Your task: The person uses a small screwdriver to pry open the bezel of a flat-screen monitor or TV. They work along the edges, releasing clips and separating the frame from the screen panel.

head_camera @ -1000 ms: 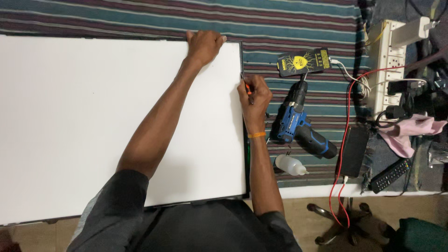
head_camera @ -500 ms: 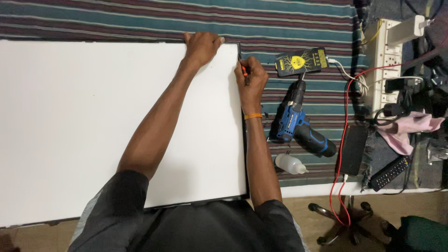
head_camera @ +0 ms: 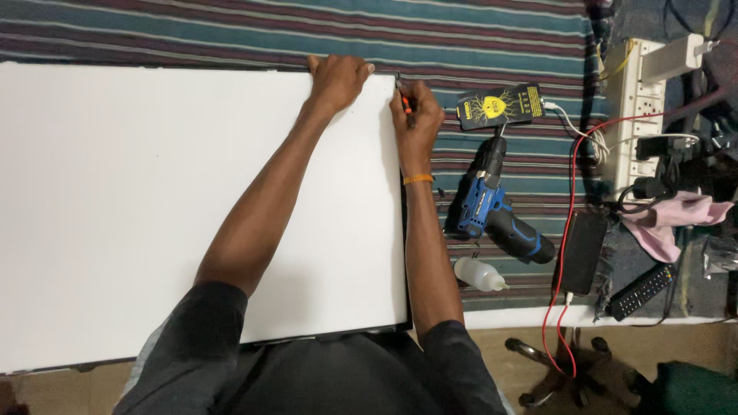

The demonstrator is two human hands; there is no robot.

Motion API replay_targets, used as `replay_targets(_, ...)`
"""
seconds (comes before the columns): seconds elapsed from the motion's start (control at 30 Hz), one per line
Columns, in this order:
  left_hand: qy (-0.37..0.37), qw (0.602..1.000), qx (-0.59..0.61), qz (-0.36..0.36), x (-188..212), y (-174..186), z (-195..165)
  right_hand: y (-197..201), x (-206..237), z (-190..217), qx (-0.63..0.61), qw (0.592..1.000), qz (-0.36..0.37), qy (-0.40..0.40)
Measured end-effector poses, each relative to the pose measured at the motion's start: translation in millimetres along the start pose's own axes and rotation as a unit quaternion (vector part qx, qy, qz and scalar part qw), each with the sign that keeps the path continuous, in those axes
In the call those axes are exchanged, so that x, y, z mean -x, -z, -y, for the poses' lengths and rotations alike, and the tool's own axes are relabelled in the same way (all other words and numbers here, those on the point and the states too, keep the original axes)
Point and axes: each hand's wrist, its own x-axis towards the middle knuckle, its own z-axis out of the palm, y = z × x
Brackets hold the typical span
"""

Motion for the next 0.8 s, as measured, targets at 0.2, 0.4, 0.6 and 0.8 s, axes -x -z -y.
replay_targets(0.2,0.003,1.0,0.002,-0.011,1,0,0,-4,-6,-2,-0.02,1.0,-0.006,0.013)
replay_targets(0.4,-0.035,0.999,0.014,-0.038,1,3,0,-8,-11,-2,-0.022,1.0,-0.006,-0.02)
replay_targets(0.6,-0.004,1.0,-0.015,-0.013,3,4,-3,-10,-5,-4,-0.008,1.0,-0.018,-0.008)
replay_targets(0.8,0.004,1.0,-0.009,-0.003,2,7,-6,-16,-8,-14,-0.075,0.996,-0.051,0.002)
